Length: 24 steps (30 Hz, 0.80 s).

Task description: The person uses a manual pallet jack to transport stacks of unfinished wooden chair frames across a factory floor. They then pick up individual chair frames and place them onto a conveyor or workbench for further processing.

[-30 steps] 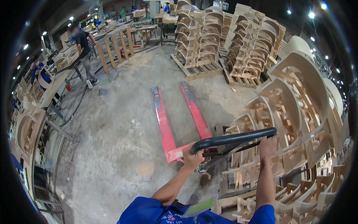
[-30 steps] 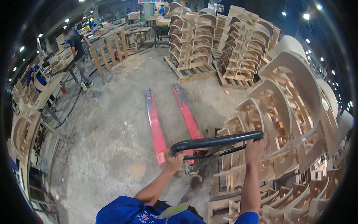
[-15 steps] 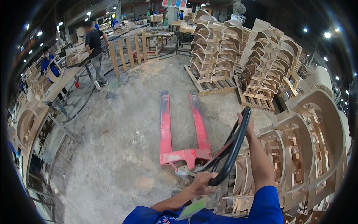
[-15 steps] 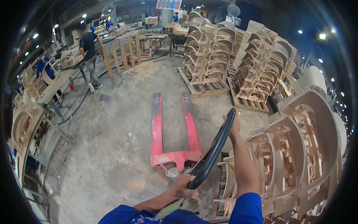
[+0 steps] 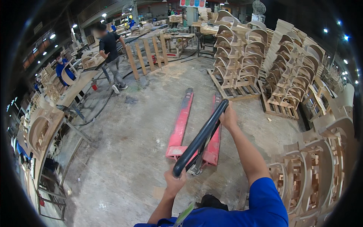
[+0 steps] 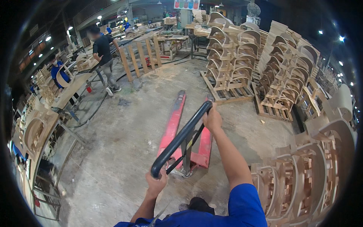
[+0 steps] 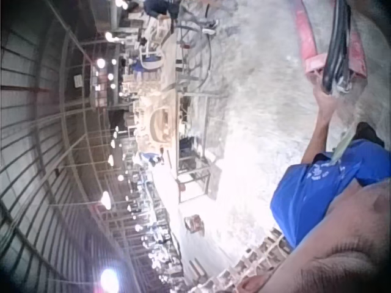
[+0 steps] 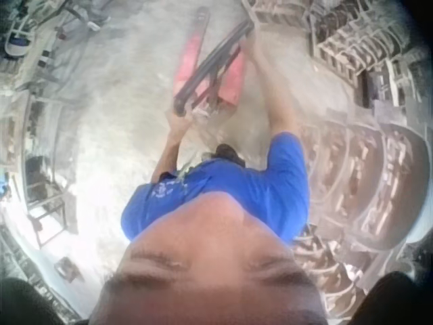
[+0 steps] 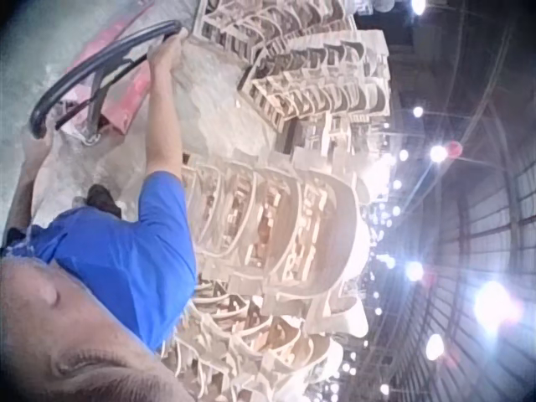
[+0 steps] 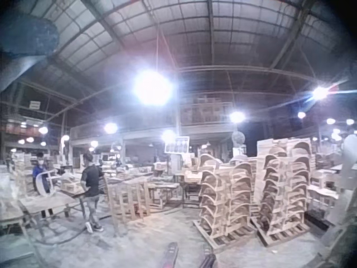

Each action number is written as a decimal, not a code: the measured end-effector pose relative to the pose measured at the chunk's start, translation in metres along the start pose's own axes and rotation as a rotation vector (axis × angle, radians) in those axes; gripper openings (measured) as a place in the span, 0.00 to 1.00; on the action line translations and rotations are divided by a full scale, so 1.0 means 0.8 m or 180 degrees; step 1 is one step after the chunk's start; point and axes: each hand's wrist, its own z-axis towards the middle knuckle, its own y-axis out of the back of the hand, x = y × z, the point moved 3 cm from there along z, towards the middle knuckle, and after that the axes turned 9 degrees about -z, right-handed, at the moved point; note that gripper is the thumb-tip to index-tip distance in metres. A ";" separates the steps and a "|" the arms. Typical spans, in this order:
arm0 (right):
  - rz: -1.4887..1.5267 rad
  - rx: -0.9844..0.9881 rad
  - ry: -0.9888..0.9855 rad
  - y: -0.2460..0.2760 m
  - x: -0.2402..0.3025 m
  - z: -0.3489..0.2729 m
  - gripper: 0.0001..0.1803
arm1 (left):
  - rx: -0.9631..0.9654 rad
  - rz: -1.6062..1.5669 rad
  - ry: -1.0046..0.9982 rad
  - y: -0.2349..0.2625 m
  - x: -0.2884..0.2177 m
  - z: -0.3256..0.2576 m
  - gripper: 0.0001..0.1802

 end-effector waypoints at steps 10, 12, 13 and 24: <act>0.0383 -0.0114 0.0396 -0.160 0.176 0.092 0.25 | -0.1039 0.0422 -0.0459 0.167 0.037 0.245 0.11; 0.0535 -0.0088 0.0392 -0.195 0.216 0.108 0.25 | -0.1167 0.0417 -0.0512 0.212 0.040 0.308 0.11; 0.0599 -0.0152 0.0460 -0.208 0.237 0.126 0.25 | -0.1039 0.0370 -0.0652 0.233 0.041 0.340 0.10; 0.0688 0.0172 0.0522 -0.405 0.411 0.340 0.24 | -0.1319 0.0195 -0.0384 0.329 0.119 0.669 0.09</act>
